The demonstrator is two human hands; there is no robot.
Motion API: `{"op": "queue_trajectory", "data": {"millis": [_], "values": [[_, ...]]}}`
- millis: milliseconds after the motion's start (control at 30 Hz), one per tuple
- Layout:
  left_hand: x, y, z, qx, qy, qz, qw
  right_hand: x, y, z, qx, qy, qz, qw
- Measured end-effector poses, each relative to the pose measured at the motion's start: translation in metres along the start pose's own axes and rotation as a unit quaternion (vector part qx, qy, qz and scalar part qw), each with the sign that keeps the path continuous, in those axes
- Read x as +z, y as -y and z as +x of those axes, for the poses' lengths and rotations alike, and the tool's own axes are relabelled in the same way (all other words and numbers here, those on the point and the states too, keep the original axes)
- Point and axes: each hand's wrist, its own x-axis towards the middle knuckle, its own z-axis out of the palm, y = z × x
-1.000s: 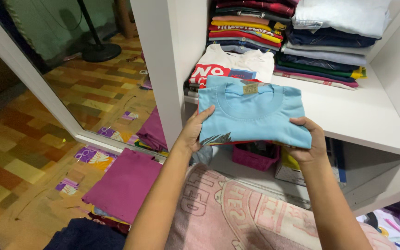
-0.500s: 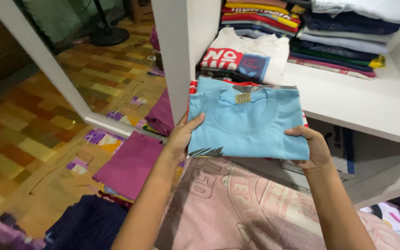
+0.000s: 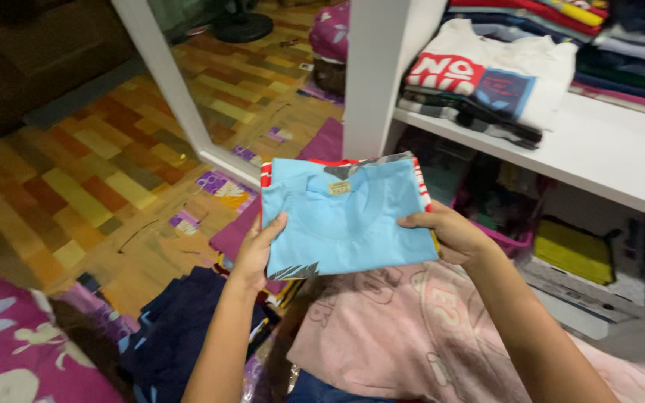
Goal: The person opens a wardrobe and removes folded clothes one by one, placing them on the floor. The person handles shirts and pants of various colors and patterns.
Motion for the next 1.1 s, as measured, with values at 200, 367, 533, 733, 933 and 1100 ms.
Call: {"op": "queue_trajectory", "data": {"millis": [200,367,533,733,933,1100], "values": [[-0.063,0.006,-0.006,0.039,-0.083,0.013,0.996,0.030,-0.028,0.073,0.021,0.075,-0.020,0.997],[-0.103,0.023,-0.004,0.077,-0.171,0.028,0.982,0.034,-0.059,0.144,-0.020,0.161,-0.082,0.983],[-0.129,0.056,0.002,0.125,-0.239,0.060,0.961,0.037,-0.100,0.211,-0.018,0.081,-0.073,0.994],[-0.146,0.106,0.017,0.179,-0.300,0.104,0.931,0.041,-0.151,0.283,-0.168,-0.023,-0.140,0.975],[-0.152,0.150,0.028,0.109,-0.305,0.027,0.946,0.017,-0.216,0.309,-0.159,-0.136,-0.217,0.953],[-0.159,0.158,0.027,0.090,-0.308,-0.007,0.947,-0.003,-0.236,0.318,0.001,-0.182,-0.103,0.978]]}}
